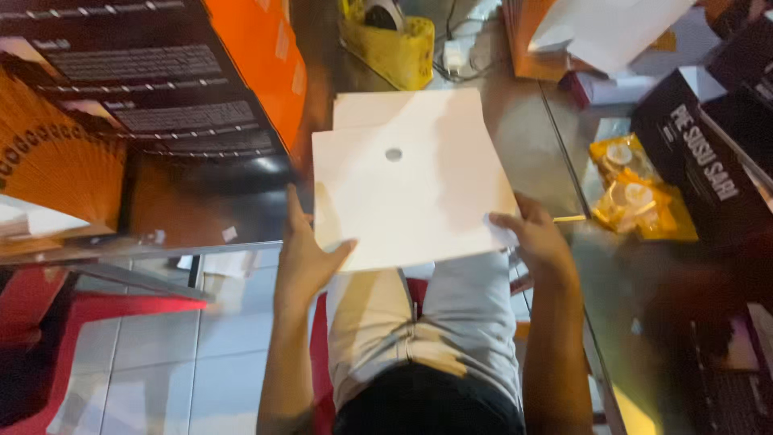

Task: The person folds cardboard food boxes at a stainless steel table by creasing the edges and fitting tabs into pre-cut slots.

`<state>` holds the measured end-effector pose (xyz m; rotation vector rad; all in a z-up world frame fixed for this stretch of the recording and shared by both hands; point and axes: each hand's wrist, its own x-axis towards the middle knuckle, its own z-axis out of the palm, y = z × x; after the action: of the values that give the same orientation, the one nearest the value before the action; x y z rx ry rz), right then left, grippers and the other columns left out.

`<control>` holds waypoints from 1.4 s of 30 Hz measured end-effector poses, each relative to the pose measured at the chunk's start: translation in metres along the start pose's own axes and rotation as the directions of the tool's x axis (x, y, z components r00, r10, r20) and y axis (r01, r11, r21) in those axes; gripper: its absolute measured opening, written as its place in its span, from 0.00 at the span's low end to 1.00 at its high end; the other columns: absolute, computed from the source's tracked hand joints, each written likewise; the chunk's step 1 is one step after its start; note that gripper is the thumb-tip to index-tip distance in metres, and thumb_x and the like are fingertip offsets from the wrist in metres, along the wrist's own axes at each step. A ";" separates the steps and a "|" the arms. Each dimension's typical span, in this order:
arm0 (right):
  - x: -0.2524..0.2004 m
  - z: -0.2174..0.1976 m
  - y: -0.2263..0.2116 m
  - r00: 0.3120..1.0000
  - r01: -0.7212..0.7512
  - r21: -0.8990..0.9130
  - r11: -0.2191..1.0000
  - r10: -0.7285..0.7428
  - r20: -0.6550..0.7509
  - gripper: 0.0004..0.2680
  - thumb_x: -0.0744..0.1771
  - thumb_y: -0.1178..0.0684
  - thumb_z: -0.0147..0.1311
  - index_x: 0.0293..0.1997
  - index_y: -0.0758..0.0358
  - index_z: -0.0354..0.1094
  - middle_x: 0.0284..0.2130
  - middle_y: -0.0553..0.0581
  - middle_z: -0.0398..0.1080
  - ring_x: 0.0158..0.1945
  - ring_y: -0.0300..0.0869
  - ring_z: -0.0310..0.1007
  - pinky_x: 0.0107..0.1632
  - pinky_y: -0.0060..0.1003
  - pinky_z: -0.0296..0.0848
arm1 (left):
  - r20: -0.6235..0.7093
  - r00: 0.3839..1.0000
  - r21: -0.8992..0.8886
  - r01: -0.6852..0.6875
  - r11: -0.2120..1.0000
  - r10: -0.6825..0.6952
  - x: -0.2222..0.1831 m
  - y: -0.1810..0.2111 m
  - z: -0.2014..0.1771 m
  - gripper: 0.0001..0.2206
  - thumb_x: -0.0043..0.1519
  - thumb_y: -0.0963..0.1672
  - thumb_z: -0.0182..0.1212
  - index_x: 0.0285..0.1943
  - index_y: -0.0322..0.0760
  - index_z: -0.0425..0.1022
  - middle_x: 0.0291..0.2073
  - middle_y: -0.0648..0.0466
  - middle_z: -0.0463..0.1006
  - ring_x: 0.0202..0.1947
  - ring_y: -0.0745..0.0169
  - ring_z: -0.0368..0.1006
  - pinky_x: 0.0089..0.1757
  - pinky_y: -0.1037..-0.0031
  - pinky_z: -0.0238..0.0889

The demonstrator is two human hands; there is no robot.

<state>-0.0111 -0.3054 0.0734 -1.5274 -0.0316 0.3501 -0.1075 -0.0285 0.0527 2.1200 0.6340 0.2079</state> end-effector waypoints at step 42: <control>0.067 -0.017 0.002 0.546 0.499 -0.861 -0.097 -0.737 0.399 0.08 0.63 0.55 0.63 0.44 0.48 0.77 0.33 0.56 0.76 0.43 0.53 0.74 0.60 0.52 0.62 | 0.045 0.472 0.637 -0.693 0.338 0.881 0.011 0.070 0.004 0.08 0.57 0.39 0.61 0.42 0.43 0.79 0.30 0.55 0.79 0.35 0.57 0.75 0.37 0.67 0.68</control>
<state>0.0559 -0.3060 0.0570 -2.5140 -0.9987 -0.8741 -0.0713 -0.0591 0.1059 2.8969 -0.3698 1.0587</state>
